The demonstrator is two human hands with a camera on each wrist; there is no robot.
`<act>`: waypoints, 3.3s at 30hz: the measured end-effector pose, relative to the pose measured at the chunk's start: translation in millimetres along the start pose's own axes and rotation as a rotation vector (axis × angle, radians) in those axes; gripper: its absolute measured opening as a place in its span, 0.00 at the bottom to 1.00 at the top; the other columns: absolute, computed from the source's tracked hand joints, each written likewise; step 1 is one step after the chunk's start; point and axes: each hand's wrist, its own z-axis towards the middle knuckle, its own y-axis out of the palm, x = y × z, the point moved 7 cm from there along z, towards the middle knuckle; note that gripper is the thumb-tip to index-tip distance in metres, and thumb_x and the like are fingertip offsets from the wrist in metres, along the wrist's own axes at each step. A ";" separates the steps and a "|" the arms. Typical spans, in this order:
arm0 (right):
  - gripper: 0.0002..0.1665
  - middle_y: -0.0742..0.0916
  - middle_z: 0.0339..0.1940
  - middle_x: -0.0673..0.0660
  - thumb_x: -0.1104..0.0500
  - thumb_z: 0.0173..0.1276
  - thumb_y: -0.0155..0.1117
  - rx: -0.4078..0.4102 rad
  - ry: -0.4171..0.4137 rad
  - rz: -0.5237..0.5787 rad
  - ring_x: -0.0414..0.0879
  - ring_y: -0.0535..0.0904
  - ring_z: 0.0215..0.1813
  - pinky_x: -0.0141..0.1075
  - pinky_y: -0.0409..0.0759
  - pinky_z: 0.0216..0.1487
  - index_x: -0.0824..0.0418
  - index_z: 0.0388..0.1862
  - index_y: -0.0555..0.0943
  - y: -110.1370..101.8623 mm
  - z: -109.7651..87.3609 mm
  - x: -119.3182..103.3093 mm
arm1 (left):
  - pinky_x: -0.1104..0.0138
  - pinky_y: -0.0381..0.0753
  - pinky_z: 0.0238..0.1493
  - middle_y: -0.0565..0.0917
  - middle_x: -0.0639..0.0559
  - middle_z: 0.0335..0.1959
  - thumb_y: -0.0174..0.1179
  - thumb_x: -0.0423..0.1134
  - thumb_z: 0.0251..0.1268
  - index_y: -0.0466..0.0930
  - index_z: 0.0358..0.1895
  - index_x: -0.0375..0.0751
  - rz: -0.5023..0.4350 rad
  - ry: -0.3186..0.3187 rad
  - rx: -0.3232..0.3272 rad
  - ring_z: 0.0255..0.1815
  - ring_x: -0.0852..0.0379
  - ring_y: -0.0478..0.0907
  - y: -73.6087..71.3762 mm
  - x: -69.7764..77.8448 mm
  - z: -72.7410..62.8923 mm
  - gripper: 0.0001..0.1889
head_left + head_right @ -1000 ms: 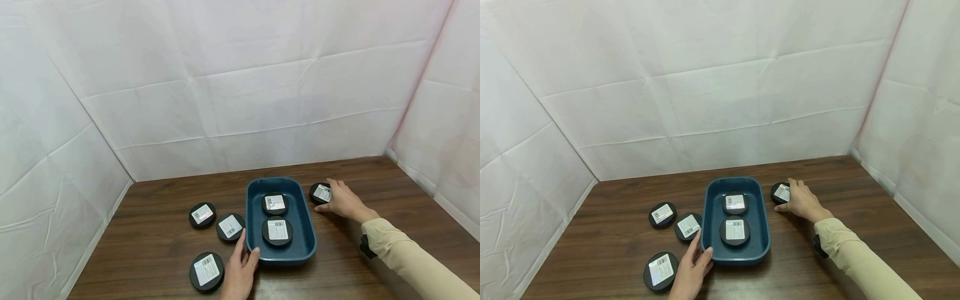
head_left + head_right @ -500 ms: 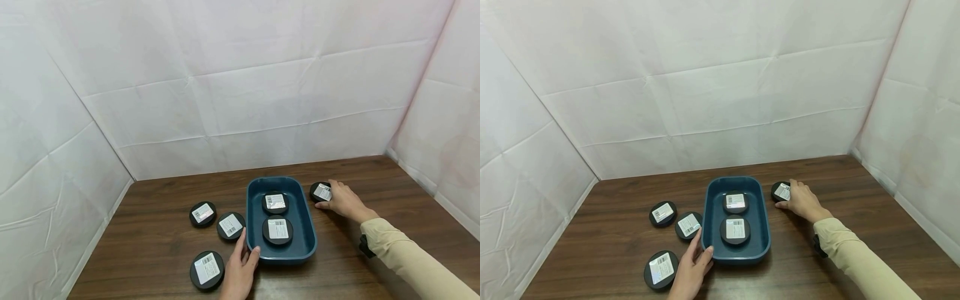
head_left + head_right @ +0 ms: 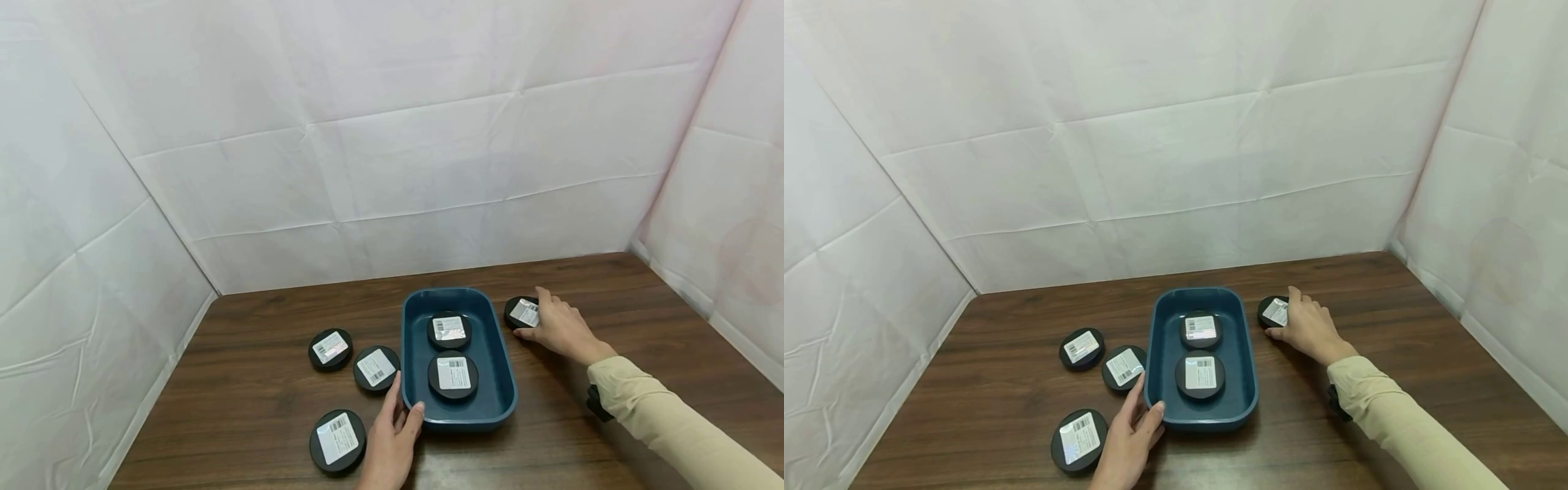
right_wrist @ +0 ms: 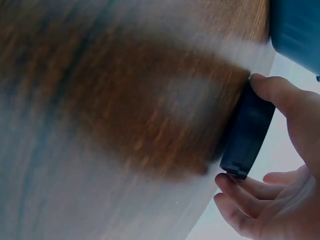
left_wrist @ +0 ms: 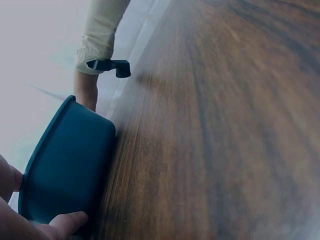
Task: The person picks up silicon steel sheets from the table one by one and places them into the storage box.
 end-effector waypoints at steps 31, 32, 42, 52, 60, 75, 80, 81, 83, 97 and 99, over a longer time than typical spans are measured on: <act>0.49 0.82 0.53 0.77 0.43 0.58 0.76 0.117 -0.010 0.091 0.67 0.82 0.49 0.58 0.81 0.46 0.75 0.64 0.69 -6.1 -9.6 -2.5 | 0.51 0.73 0.69 0.60 0.30 0.77 0.57 0.52 0.75 0.54 0.80 0.47 -0.001 -0.011 0.004 0.76 0.35 0.63 -0.9 -2.6 1.6 0.37; 0.49 0.83 0.53 0.76 0.43 0.58 0.76 0.119 -0.008 0.092 0.67 0.83 0.49 0.58 0.81 0.45 0.75 0.64 0.69 -6.5 -10.0 -2.1 | 0.51 0.73 0.69 0.60 0.30 0.77 0.57 0.51 0.75 0.54 0.80 0.47 -0.003 -0.011 0.002 0.76 0.35 0.63 -0.7 -2.7 1.7 0.37; 0.48 0.82 0.54 0.75 0.43 0.58 0.75 0.139 0.001 0.112 0.66 0.82 0.49 0.56 0.81 0.45 0.74 0.65 0.69 -13.0 -13.7 1.3 | 0.52 0.75 0.68 0.62 0.29 0.76 0.57 0.50 0.75 0.54 0.80 0.47 -0.004 -0.022 -0.002 0.75 0.36 0.64 0.1 -3.1 3.1 0.36; 0.42 0.81 0.54 0.75 0.44 0.59 0.75 0.180 -0.043 0.104 0.67 0.79 0.50 0.56 0.78 0.46 0.70 0.63 0.74 -24.5 -17.4 -3.4 | 0.52 0.74 0.68 0.61 0.30 0.77 0.57 0.51 0.75 0.54 0.80 0.48 0.011 -0.025 0.002 0.76 0.35 0.64 -0.7 -2.8 3.9 0.36; 0.41 0.81 0.55 0.76 0.44 0.57 0.77 0.194 -0.069 0.094 0.68 0.78 0.53 0.61 0.75 0.51 0.70 0.60 0.76 -28.5 -19.4 -4.6 | 0.52 0.75 0.68 0.60 0.30 0.77 0.57 0.51 0.75 0.54 0.80 0.47 0.010 -0.032 0.000 0.76 0.35 0.64 -0.7 -2.7 4.3 0.37; 0.41 0.81 0.55 0.75 0.44 0.56 0.78 0.218 -0.087 0.087 0.68 0.78 0.53 0.61 0.77 0.50 0.71 0.59 0.77 -33.7 -22.6 -14.3 | 0.52 0.74 0.69 0.63 0.30 0.76 0.57 0.52 0.74 0.55 0.80 0.48 0.015 -0.019 0.010 0.75 0.36 0.65 -1.4 -2.1 3.3 0.37; 0.41 0.80 0.54 0.75 0.46 0.56 0.79 0.216 -0.082 0.121 0.67 0.79 0.50 0.59 0.78 0.48 0.70 0.60 0.77 -32.8 -23.3 -16.1 | 0.52 0.74 0.69 0.64 0.30 0.75 0.57 0.52 0.74 0.55 0.80 0.47 0.013 -0.016 0.008 0.75 0.36 0.65 -1.1 -3.1 3.5 0.36; 0.41 0.80 0.53 0.75 0.46 0.55 0.79 0.217 -0.083 0.126 0.67 0.79 0.50 0.59 0.79 0.47 0.70 0.60 0.77 -32.8 -23.6 -16.7 | 0.51 0.74 0.69 0.64 0.30 0.75 0.57 0.52 0.74 0.56 0.80 0.47 0.013 -0.014 0.008 0.75 0.36 0.66 -1.0 -3.1 3.5 0.36; 0.41 0.80 0.53 0.75 0.47 0.55 0.79 0.218 -0.086 0.131 0.67 0.79 0.50 0.59 0.79 0.47 0.70 0.60 0.76 -33.0 -24.2 -17.6 | 0.51 0.74 0.69 0.65 0.31 0.75 0.57 0.51 0.75 0.56 0.80 0.46 0.015 -0.010 0.008 0.75 0.36 0.66 -1.1 -2.8 3.3 0.36; 0.42 0.80 0.55 0.76 0.45 0.56 0.78 0.164 -0.050 0.120 0.67 0.78 0.50 0.58 0.80 0.47 0.70 0.61 0.76 -35.9 -27.2 -20.3 | 0.58 0.79 0.64 0.73 0.33 0.69 0.57 0.46 0.75 0.63 0.75 0.33 -0.021 0.056 0.004 0.71 0.37 0.71 1.3 0.6 2.3 0.32; 0.42 0.80 0.55 0.76 0.45 0.57 0.78 0.159 -0.048 0.119 0.66 0.78 0.50 0.57 0.80 0.47 0.70 0.61 0.76 -37.0 -27.6 -21.1 | 0.58 0.78 0.65 0.73 0.33 0.69 0.57 0.46 0.75 0.63 0.75 0.33 -0.018 0.057 0.005 0.71 0.37 0.71 1.2 0.6 2.4 0.32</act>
